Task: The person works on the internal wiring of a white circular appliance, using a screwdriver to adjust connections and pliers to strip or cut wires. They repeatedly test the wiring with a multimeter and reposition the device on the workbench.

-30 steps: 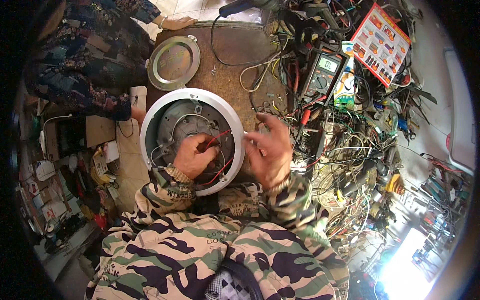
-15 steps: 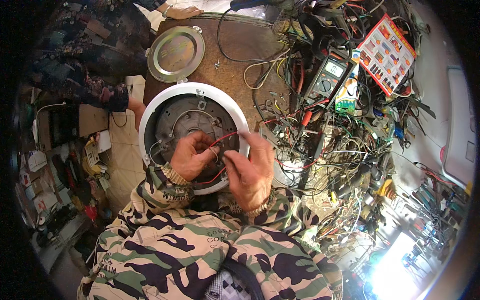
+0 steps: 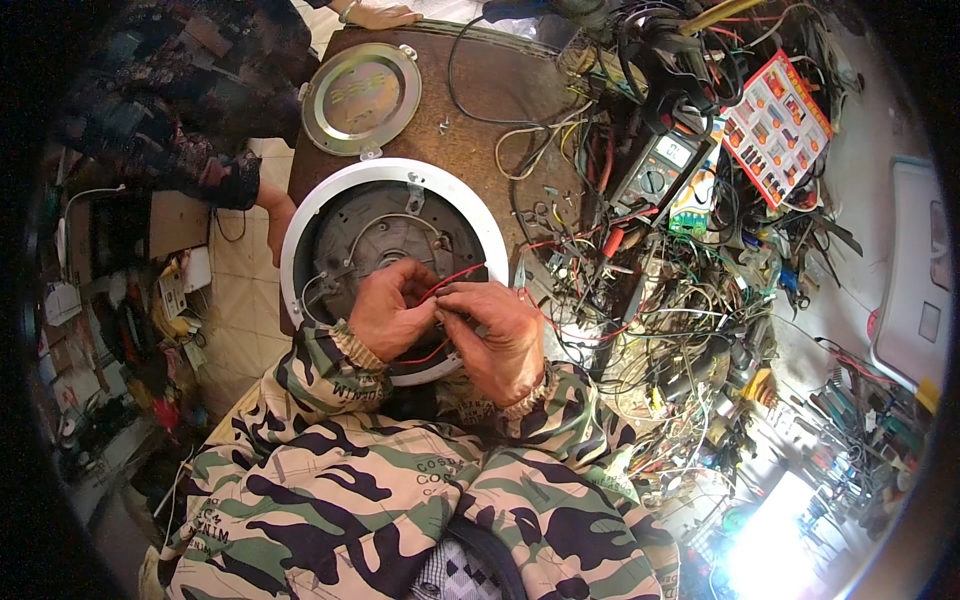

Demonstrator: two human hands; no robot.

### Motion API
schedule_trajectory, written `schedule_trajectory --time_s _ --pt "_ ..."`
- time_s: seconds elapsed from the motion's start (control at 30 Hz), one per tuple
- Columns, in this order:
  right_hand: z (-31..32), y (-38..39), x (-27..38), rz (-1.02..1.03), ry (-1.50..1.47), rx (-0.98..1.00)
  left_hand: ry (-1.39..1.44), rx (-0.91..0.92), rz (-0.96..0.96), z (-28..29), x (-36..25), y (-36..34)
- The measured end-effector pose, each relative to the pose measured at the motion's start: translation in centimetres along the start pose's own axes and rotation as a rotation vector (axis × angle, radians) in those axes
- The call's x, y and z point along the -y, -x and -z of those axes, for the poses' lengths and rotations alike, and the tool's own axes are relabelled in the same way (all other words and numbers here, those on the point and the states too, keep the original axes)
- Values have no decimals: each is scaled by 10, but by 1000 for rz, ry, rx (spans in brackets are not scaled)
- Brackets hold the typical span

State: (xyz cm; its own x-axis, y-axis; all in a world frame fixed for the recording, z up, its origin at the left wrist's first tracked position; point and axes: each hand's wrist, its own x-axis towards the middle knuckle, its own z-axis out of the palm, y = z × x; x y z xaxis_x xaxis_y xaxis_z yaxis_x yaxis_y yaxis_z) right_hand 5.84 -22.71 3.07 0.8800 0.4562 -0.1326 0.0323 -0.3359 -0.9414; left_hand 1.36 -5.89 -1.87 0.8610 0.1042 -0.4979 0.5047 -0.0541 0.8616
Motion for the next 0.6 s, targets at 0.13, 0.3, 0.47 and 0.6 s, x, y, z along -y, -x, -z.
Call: schedule_trajectory --time_s 0.13,0.3,0.47,0.6 --pt "0 0 1 0 -11 3 -79 -15 -46 0 8 -2" --pt "1 1 2 5 10 -2 -130 -12 -24 2 -5 -1" --pt "1 1 1 17 6 -4 -112 -11 -29 2 -5 0" --pt "-1 3 4 -59 -53 -52 -104 23 -17 3 -3 -1"
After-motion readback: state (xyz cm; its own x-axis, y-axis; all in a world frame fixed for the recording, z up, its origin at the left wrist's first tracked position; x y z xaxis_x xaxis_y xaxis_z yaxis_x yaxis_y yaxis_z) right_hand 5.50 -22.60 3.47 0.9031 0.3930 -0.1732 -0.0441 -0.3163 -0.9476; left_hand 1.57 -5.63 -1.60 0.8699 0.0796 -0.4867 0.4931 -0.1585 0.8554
